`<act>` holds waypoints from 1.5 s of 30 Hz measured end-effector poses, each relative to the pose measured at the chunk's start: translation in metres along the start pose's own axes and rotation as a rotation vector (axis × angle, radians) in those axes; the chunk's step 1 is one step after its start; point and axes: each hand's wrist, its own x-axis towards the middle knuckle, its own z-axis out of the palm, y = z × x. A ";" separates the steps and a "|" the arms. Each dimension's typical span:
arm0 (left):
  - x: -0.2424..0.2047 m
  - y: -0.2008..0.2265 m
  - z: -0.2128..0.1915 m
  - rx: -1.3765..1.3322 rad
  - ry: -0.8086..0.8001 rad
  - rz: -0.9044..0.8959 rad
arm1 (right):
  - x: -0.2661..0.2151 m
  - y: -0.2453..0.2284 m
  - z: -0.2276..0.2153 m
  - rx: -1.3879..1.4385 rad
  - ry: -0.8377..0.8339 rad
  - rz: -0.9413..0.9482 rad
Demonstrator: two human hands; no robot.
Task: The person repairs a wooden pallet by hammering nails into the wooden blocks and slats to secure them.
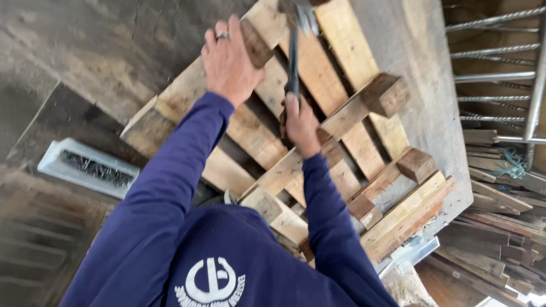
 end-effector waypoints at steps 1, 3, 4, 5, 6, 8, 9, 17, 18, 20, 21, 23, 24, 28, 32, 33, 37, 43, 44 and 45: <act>0.001 -0.008 -0.001 -0.032 0.066 0.118 | -0.001 0.000 0.001 -0.151 -0.025 0.102; 0.007 -0.029 -0.013 -0.083 0.212 0.352 | -0.021 0.000 -0.003 0.046 0.008 0.132; -0.004 -0.045 -0.029 -0.223 0.152 0.306 | -0.030 -0.001 -0.003 0.143 0.017 0.143; -0.016 -0.066 -0.050 -0.373 0.083 0.265 | -0.045 0.001 -0.003 0.170 0.008 0.082; -0.033 -0.084 -0.072 -0.524 0.019 0.222 | -0.062 0.005 -0.003 0.198 -0.002 0.023; -0.076 -0.108 -0.108 -0.302 0.211 0.069 | -0.091 0.017 0.001 0.286 -0.059 -0.137; -0.102 -0.114 -0.117 -0.204 0.246 -0.053 | -0.110 0.026 0.005 0.333 -0.099 -0.215; -0.144 -0.136 -0.065 -0.023 0.320 -0.577 | -0.121 0.038 0.038 -0.133 -0.231 0.134; -0.144 -0.138 -0.063 -0.066 0.307 -0.562 | -0.129 0.030 0.031 -0.138 -0.212 0.136; -0.142 -0.145 -0.069 -0.104 0.349 -0.578 | -0.125 0.004 0.025 -0.132 -0.250 0.021; -0.141 -0.140 -0.068 -0.120 0.370 -0.589 | -0.128 -0.010 0.019 -0.122 -0.270 -0.073; -0.141 -0.136 -0.068 -0.150 0.385 -0.619 | -0.136 -0.037 0.006 0.039 -0.321 -0.329; -0.140 -0.137 -0.069 -0.165 0.378 -0.637 | -0.134 -0.048 0.005 0.111 -0.370 -0.444; -0.141 -0.137 -0.070 -0.187 0.372 -0.643 | -0.097 -0.070 0.011 0.051 -0.434 -0.399; -0.144 -0.133 -0.065 -0.186 0.370 -0.645 | -0.077 -0.090 0.005 -0.526 -0.562 0.199; -0.143 -0.134 -0.066 -0.187 0.396 -0.624 | -0.081 -0.099 0.002 -0.548 -0.522 0.142; -0.139 -0.136 -0.069 -0.138 0.413 -0.610 | -0.116 -0.105 -0.016 -0.421 -0.397 -0.197; -0.139 -0.139 -0.065 -0.129 0.444 -0.593 | -0.095 0.021 0.030 0.239 -0.410 -0.336; -0.142 -0.138 -0.066 -0.154 0.430 -0.608 | -0.092 0.034 0.027 0.105 -0.392 -0.187; -0.143 -0.138 -0.068 -0.182 0.421 -0.620 | -0.087 0.042 0.025 -0.029 -0.372 -0.044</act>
